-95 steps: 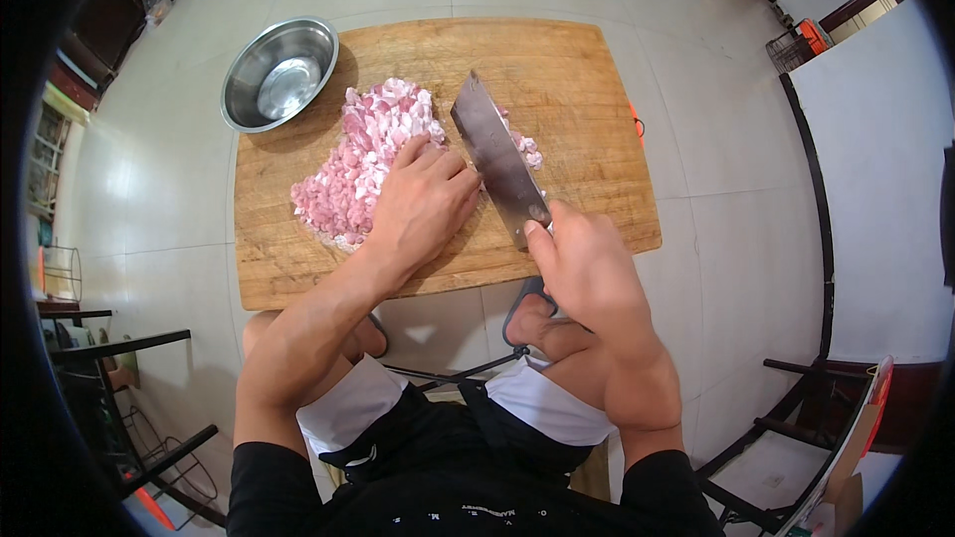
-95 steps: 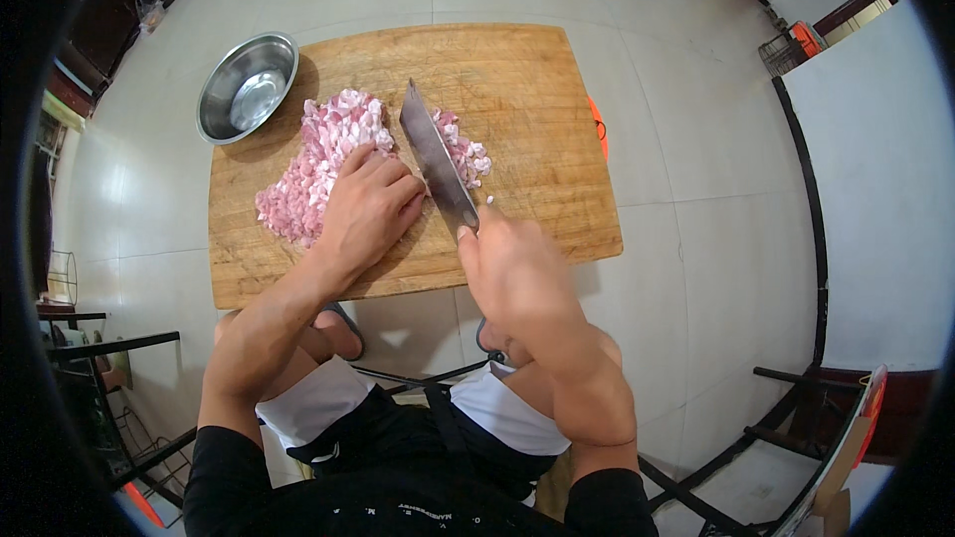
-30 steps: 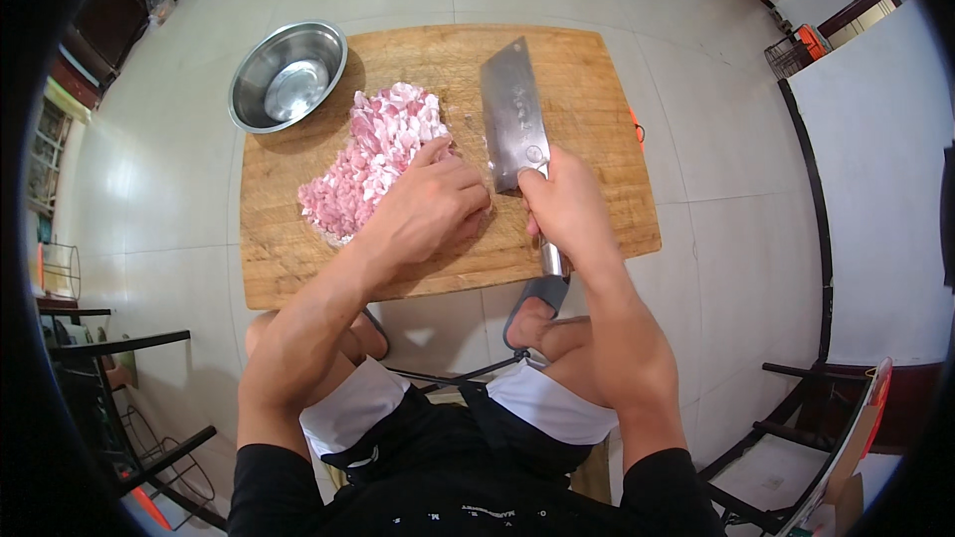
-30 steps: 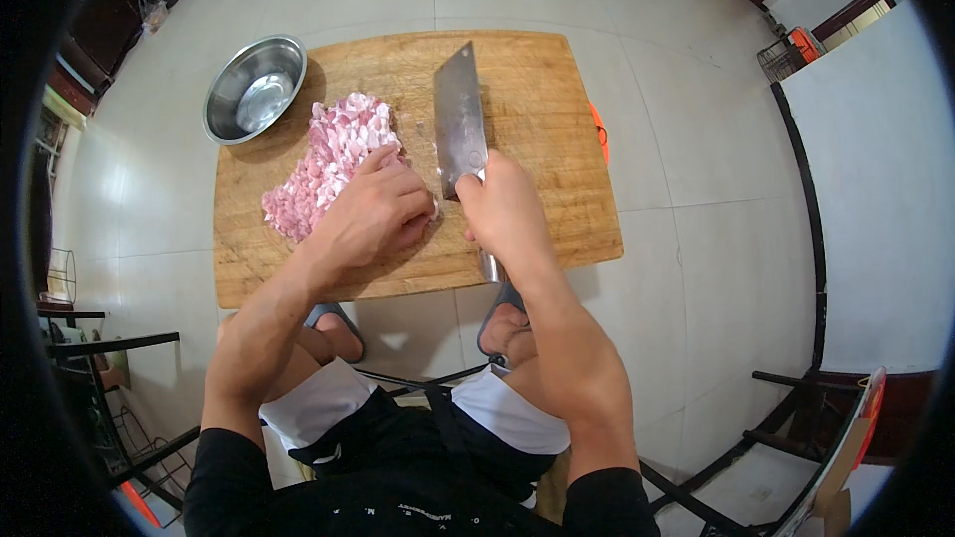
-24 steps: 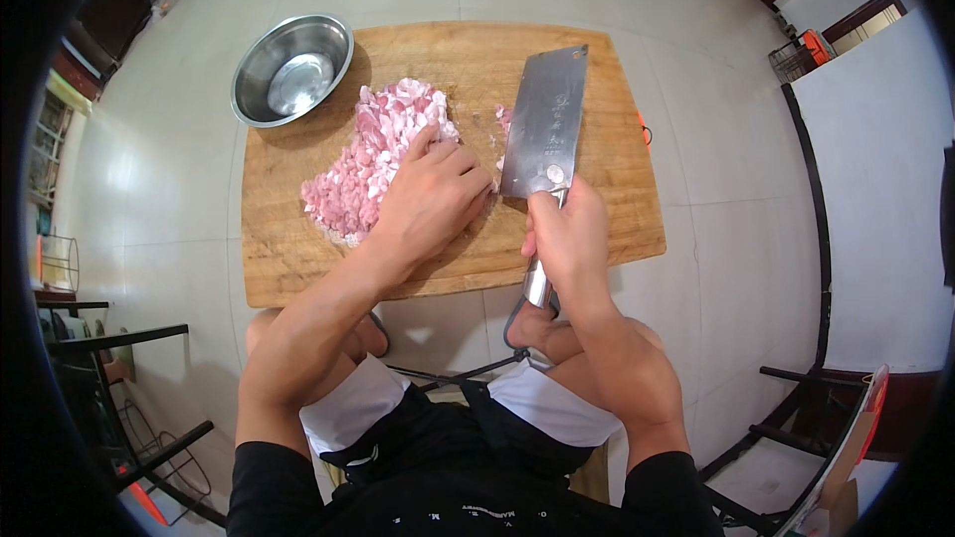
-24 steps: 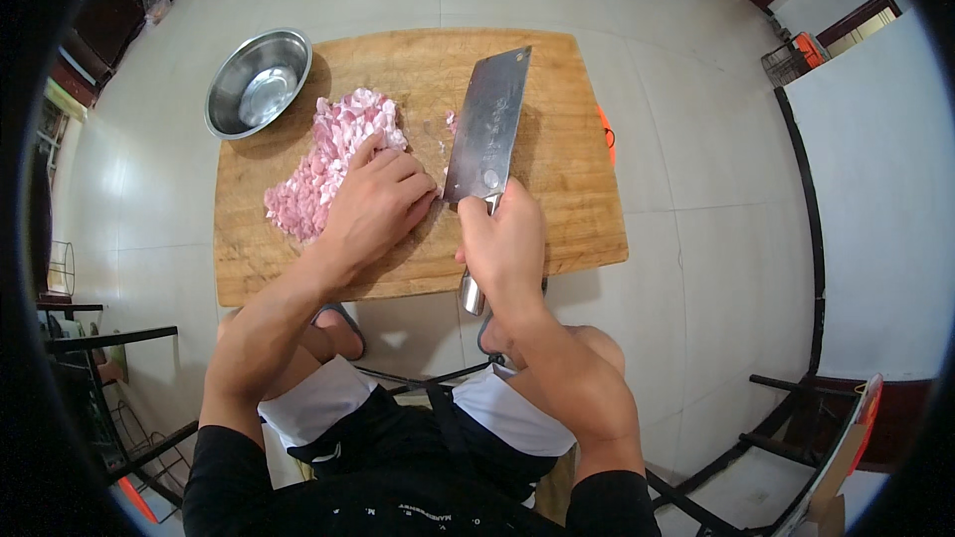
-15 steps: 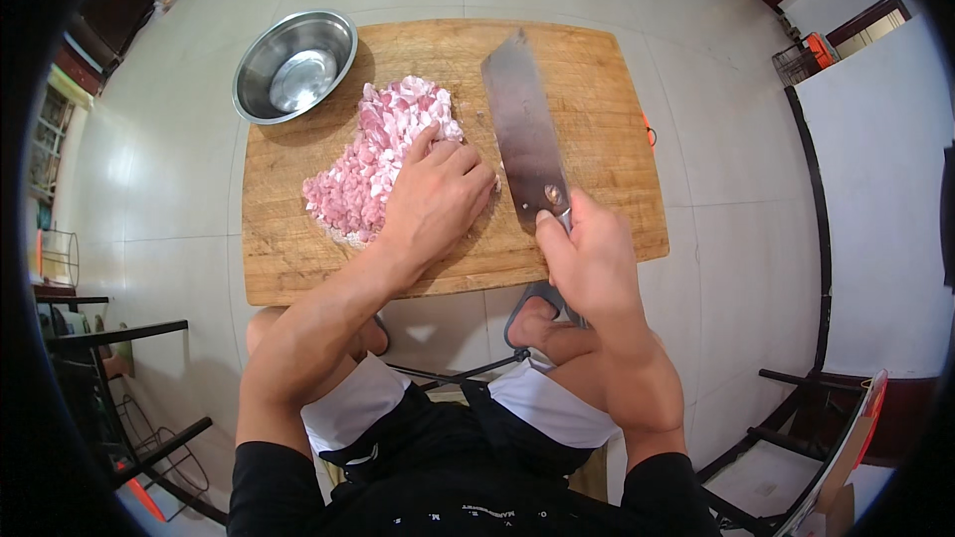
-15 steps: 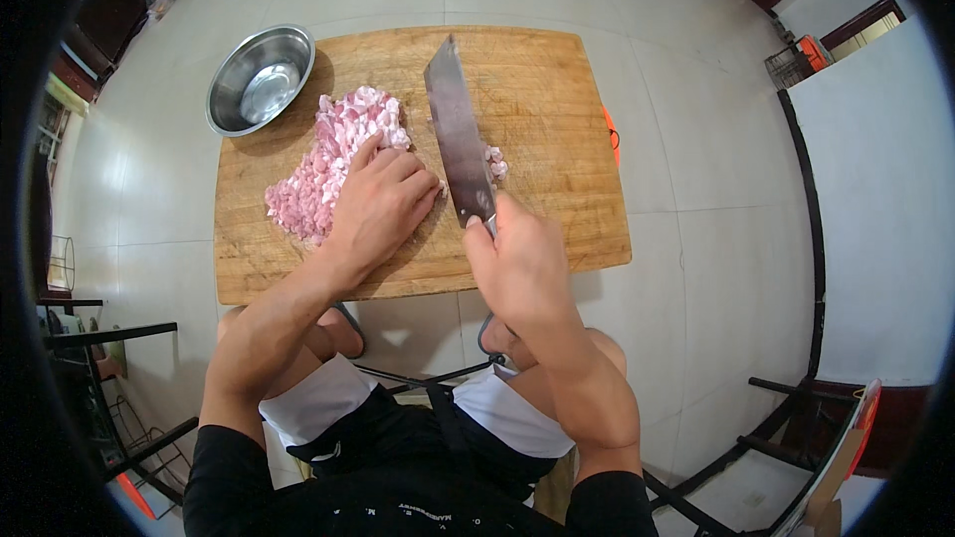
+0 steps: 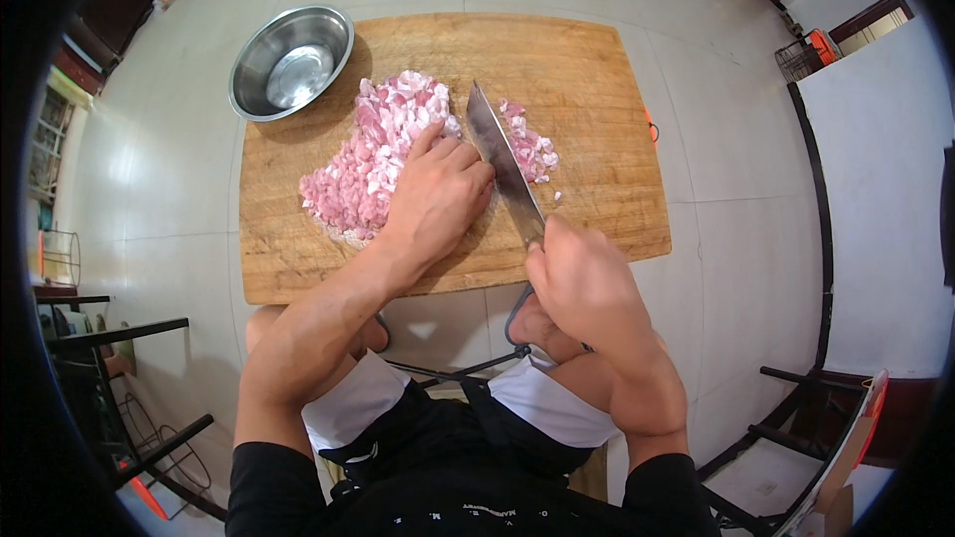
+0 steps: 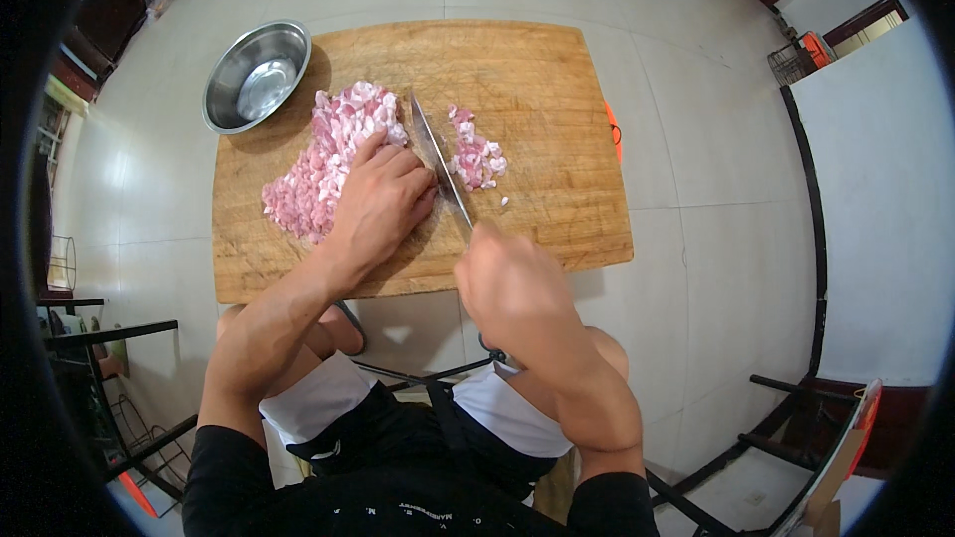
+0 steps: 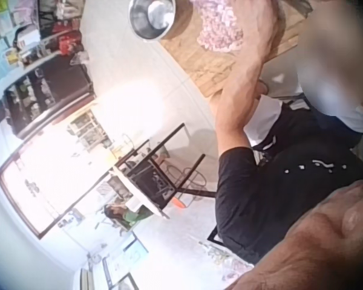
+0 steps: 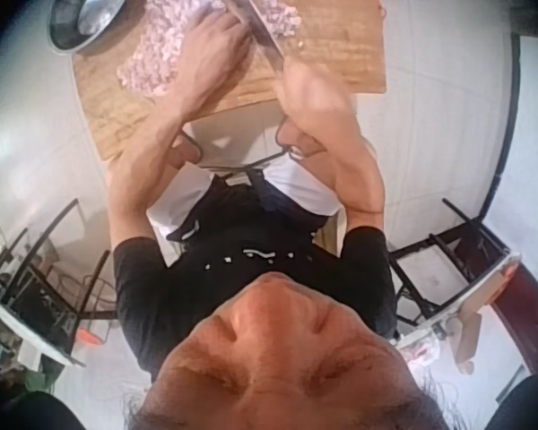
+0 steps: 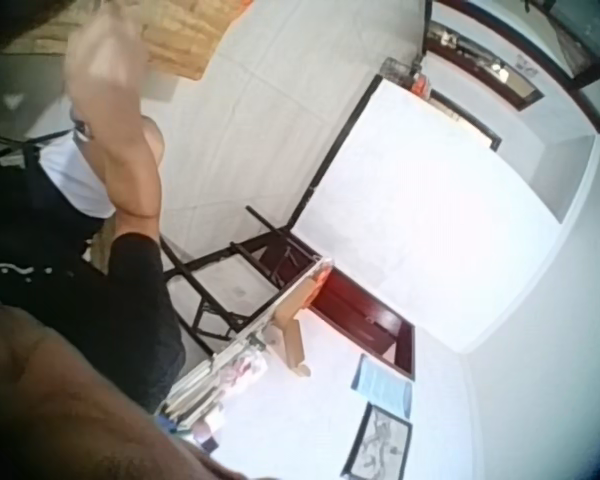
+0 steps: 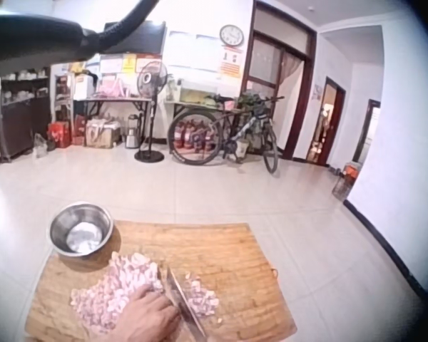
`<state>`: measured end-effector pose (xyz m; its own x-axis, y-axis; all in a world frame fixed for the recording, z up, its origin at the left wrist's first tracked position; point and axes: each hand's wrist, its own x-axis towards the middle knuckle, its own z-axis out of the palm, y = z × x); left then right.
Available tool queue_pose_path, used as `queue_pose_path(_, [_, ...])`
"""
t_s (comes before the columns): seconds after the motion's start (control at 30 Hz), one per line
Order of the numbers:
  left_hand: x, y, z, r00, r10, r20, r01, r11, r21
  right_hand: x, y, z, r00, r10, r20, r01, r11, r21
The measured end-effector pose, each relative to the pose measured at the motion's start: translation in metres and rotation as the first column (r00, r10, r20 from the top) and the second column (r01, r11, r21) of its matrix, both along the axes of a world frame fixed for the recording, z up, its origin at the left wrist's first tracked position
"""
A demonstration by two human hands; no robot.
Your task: The person uses a cleaver to repeatedly chop raw meat on a wooden cutting board, gathering and repositioning the pieces to achieve a finer mince. The chopped meat remains on the board during the clip.
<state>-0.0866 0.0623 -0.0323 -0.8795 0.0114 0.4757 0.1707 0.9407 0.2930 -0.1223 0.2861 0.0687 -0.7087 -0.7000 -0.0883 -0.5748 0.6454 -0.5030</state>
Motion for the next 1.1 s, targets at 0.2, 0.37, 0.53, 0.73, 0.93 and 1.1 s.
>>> queue_pose_path(0.2, [0.004,-0.002,0.002,0.993,-0.099,0.061,0.099,0.995,-0.007,-0.028,-0.044,-0.003,0.991,-0.094,0.097,0.082,0.989,0.126])
queue_pose_path(0.37, [0.010,0.012,0.000,0.987,-0.152,0.041,0.152,0.988,0.017,-0.062,-0.045,-0.033,0.953,-0.165,0.255,0.186,0.981,-0.060])
queue_pose_path(0.53, [0.007,0.005,-0.004,0.999,-0.032,-0.025,0.032,0.999,0.010,-0.060,-0.026,-0.022,0.850,-0.189,0.491,0.333,0.916,-0.224])
queue_pose_path(0.73, [-0.008,0.006,0.004,0.997,0.056,-0.043,-0.052,0.994,0.100,-0.054,-0.005,-0.017,0.923,-0.263,0.280,0.329,0.918,-0.221])
queue_pose_path(0.93, [-0.013,0.005,0.005,0.995,0.062,-0.073,-0.059,0.997,0.043,-0.038,0.000,-0.008,0.962,-0.232,0.147,0.250,0.962,-0.114])
queue_pose_path(1.1, [-0.007,0.004,0.011,0.998,0.055,0.008,-0.056,0.997,0.047,-0.022,0.002,0.005,0.984,-0.161,0.071,0.163,0.986,-0.023])
